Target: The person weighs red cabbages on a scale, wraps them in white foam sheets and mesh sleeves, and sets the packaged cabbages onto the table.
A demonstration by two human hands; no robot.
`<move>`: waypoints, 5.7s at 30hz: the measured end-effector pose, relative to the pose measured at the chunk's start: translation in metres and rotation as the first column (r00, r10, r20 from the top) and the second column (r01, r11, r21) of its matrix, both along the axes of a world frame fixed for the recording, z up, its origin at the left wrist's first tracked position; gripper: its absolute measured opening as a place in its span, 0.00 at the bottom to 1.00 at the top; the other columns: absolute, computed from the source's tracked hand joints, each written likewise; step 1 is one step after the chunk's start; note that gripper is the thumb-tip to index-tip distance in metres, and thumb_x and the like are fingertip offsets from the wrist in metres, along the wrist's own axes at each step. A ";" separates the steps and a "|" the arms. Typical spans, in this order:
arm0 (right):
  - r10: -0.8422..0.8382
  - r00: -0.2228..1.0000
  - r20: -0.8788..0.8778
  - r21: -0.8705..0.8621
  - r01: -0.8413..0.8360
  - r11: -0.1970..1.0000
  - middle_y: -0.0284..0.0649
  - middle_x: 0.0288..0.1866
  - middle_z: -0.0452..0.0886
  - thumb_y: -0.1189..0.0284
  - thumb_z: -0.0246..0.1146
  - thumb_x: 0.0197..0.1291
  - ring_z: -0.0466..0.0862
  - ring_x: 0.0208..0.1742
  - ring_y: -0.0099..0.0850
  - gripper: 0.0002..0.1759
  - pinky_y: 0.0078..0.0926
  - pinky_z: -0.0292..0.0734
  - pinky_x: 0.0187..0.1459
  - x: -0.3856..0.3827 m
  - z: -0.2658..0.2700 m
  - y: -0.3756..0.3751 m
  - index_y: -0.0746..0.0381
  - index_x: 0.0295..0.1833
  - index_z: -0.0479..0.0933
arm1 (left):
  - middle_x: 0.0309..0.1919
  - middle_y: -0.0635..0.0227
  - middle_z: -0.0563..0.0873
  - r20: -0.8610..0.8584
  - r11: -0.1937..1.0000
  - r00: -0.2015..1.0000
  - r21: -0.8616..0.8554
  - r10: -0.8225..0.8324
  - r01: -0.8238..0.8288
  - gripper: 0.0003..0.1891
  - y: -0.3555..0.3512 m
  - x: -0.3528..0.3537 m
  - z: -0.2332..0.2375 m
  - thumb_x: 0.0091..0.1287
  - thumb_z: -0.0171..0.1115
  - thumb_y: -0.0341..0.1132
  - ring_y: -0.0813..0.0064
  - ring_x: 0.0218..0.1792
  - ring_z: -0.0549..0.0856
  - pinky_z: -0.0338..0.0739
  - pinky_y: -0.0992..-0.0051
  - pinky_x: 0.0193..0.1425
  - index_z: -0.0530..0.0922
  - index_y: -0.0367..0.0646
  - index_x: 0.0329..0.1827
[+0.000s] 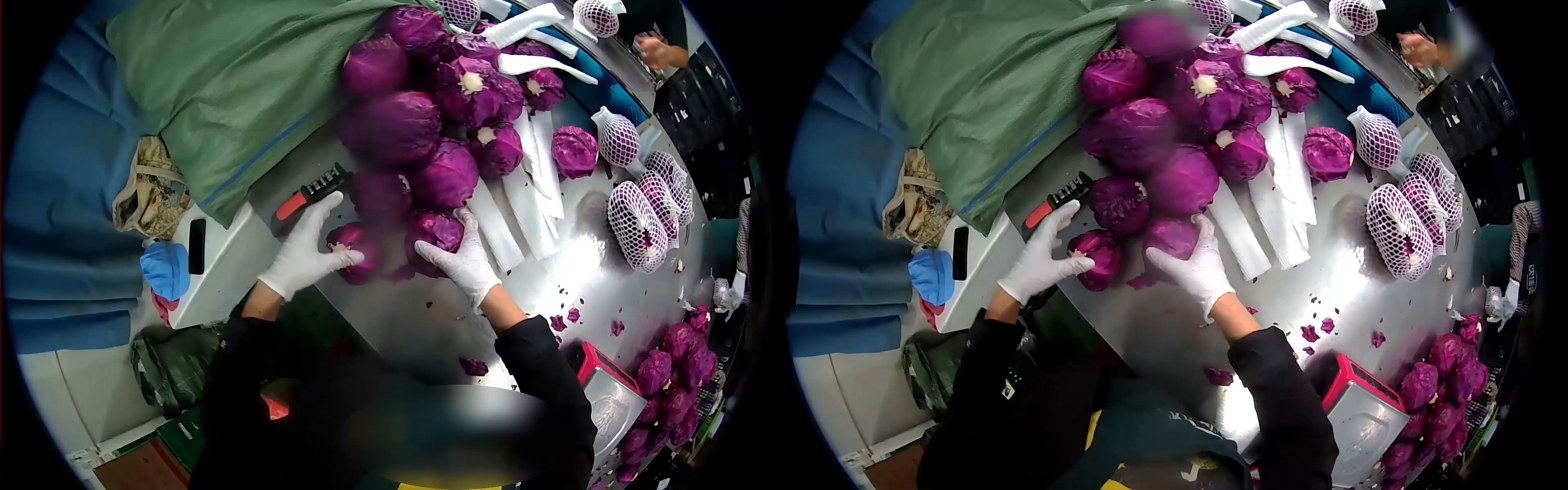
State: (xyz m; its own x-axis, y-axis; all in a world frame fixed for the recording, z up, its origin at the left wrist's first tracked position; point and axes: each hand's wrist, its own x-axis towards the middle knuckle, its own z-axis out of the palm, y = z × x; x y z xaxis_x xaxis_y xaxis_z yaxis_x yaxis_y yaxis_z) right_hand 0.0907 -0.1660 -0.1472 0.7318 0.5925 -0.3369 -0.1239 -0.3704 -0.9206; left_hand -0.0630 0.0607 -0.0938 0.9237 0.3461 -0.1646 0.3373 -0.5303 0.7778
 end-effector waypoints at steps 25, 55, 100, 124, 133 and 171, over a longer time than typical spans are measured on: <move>-0.403 0.888 -0.220 0.264 0.452 0.852 0.39 0.64 0.74 0.64 0.70 0.59 0.73 0.66 0.31 0.36 0.31 0.64 0.69 -0.058 0.094 -0.214 0.62 0.70 0.67 | 0.58 0.54 0.72 -0.010 0.988 0.991 0.069 -0.136 0.136 0.47 -0.054 -0.013 -0.034 0.46 0.81 0.42 0.54 0.61 0.74 0.69 0.61 0.69 0.66 0.46 0.71; -0.960 0.200 0.196 -0.073 0.979 0.189 0.49 0.75 0.63 0.41 0.69 0.56 0.63 0.75 0.37 0.55 0.41 0.56 0.72 -0.291 0.137 -0.490 0.57 0.80 0.53 | 0.62 0.52 0.78 -0.179 0.221 0.294 0.343 -0.939 0.913 0.35 -0.218 0.211 0.026 0.60 0.71 0.32 0.58 0.65 0.76 0.67 0.63 0.71 0.68 0.39 0.71; -0.598 0.122 0.792 0.095 0.943 0.318 0.49 0.66 0.64 0.72 0.72 0.40 0.65 0.68 0.48 0.48 0.42 0.62 0.71 -0.200 0.075 -0.357 0.55 0.73 0.66 | 0.63 0.60 0.68 0.495 0.371 0.458 -0.269 -0.738 0.889 0.49 -0.350 0.098 0.011 0.44 0.81 0.29 0.65 0.64 0.73 0.67 0.65 0.71 0.60 0.39 0.70; -0.592 -0.174 0.787 0.165 0.984 -0.071 0.50 0.56 0.65 0.66 0.78 0.46 0.66 0.56 0.44 0.62 0.42 0.65 0.61 -0.239 0.067 -0.364 0.56 0.82 0.46 | 0.70 0.51 0.60 0.505 0.154 0.059 0.150 -0.861 0.977 0.49 -0.486 0.084 0.007 0.48 0.78 0.33 0.54 0.73 0.62 0.61 0.60 0.76 0.61 0.50 0.76; -0.653 -0.082 0.753 0.135 0.990 0.030 0.46 0.55 0.66 0.67 0.78 0.44 0.66 0.55 0.43 0.58 0.40 0.64 0.63 -0.244 0.065 -0.373 0.53 0.80 0.54 | 0.54 0.45 0.78 0.041 0.000 -0.014 0.343 -0.999 0.939 0.44 -0.507 0.114 0.080 0.54 0.72 0.50 0.48 0.52 0.83 0.78 0.61 0.60 0.63 0.38 0.71; -0.597 -0.143 0.790 0.209 0.977 0.042 0.34 0.46 0.71 0.79 0.62 0.61 0.70 0.46 0.27 0.30 0.26 0.67 0.57 -0.257 0.105 -0.365 0.65 0.71 0.69 | 0.48 0.51 0.77 0.187 0.476 0.700 0.846 -0.689 0.243 0.22 -0.225 0.213 -0.097 0.53 0.65 0.31 0.50 0.54 0.76 0.71 0.52 0.52 0.74 0.42 0.53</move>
